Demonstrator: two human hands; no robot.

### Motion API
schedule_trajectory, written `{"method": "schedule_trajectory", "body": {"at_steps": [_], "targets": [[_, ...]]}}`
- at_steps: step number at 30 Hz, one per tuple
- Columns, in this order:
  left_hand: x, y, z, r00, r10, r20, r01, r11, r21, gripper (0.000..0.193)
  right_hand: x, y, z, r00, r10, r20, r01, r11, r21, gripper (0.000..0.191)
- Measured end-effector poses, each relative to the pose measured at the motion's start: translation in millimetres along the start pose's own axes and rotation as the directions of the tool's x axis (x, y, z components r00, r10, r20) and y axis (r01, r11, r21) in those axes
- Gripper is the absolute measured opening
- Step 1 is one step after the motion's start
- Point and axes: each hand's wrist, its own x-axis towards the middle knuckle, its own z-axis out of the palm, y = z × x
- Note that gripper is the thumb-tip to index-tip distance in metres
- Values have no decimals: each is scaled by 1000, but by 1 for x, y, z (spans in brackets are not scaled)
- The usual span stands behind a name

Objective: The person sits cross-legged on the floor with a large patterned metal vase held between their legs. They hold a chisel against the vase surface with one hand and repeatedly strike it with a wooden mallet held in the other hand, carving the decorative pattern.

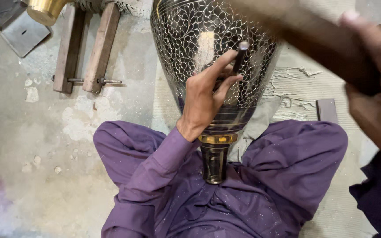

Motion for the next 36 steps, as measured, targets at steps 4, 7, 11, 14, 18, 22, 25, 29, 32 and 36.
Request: {"method": "schedule_trajectory", "body": {"at_steps": [4,7,11,14,18,22,25,29,32,36], "targets": [[4,-7,3,997,7,78,-4,999,-38,51,-1,3,7,996,35,82,-32,999,-32,74],[8,-9,6,994,19,105,-19,1000,-2,53,0,2,13,997,9,-76,1,992,128,62],[12,-7,3,990,68,123,-65,998,-26,56,-4,2,17,996,89,-14,-89,994,-60,59],[16,-3,0,985,52,167,-44,998,-49,56,-12,5,19,986,161,-33,-162,987,-24,53],[21,4,-7,974,113,197,-96,991,-93,53,-22,12,25,984,154,88,-142,982,-125,53],[27,8,-12,965,107,241,-88,992,-90,55,-24,9,26,982,175,-65,-169,982,85,50],[31,11,-16,950,114,289,-92,992,-88,56,-24,-1,22,988,153,-14,-153,988,-11,61],[38,14,-16,913,65,403,-43,997,-64,57,-29,-11,31,944,316,-94,-267,900,343,39],[41,15,-16,902,126,412,-120,992,-40,58,-42,-6,41,964,221,-148,-200,969,144,42],[39,13,-17,912,169,374,-154,986,-70,57,-62,2,53,920,370,-134,-297,877,377,36]]}}
